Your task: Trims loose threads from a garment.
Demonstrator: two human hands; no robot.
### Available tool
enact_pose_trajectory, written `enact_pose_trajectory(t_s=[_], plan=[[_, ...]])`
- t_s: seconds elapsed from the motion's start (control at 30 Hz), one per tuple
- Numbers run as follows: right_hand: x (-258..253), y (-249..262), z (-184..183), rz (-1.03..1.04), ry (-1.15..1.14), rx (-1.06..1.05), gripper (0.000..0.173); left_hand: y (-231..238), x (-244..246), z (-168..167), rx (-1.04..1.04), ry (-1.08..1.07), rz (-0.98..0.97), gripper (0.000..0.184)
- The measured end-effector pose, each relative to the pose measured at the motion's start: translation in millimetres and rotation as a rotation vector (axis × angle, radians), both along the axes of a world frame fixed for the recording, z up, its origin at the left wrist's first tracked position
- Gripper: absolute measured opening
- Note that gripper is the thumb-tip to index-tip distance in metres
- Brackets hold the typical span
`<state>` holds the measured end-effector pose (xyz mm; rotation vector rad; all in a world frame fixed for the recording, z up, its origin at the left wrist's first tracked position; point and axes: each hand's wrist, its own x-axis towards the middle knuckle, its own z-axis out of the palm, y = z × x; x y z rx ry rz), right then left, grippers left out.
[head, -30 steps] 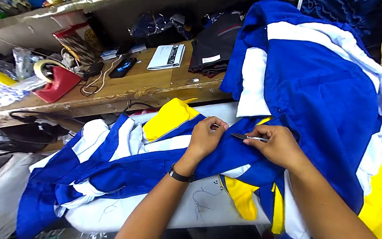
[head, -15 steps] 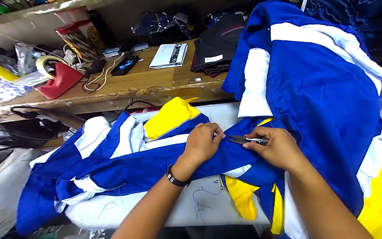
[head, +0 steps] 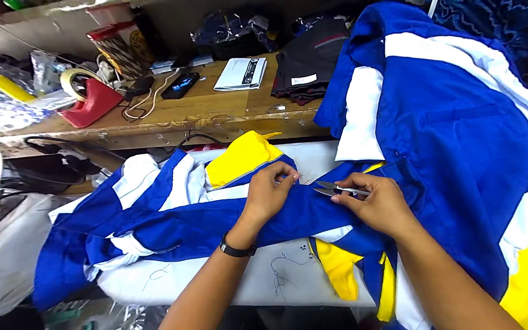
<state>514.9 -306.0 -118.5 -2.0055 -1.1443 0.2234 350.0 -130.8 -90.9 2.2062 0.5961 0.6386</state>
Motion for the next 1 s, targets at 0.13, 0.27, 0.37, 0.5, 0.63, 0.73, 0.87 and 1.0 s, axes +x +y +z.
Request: enact_pose_trajectory(t_s=[0.13, 0.27, 0.37, 0.5, 0.63, 0.73, 0.87, 1.0], plan=[[-16, 16, 9, 0.091, -0.006, -0.09, 0.019, 1, -11, -5, -0.236, -0.131, 0.054, 0.01], [-17, 30, 12, 0.126, 0.012, -0.179, 0.019, 2, -15, -7, -0.287, -0.181, 0.056, 0.011], [-15, 38, 13, 0.165, 0.023, -0.206, 0.017, 3, -15, -6, -0.309, -0.193, 0.047, 0.011], [-14, 47, 11, 0.203, 0.021, -0.21, 0.016, 3, -15, -6, -0.325, -0.196, 0.029, 0.011], [-14, 51, 8, 0.203, 0.008, -0.215, 0.014, 8, -20, -7, -0.24, -0.129, 0.038, 0.011], [-13, 49, 4, 0.178, -0.004, -0.219, 0.016, 16, -30, -6, 0.139, 0.156, 0.083, 0.012], [-16, 47, 4, 0.17, -0.015, -0.266, 0.018, 18, -45, -14, 0.278, 0.452, -0.008, 0.016], [-19, 44, 2, 0.2, -0.027, -0.257, 0.021, 22, -55, -15, 0.25, 0.486, -0.097, 0.018]])
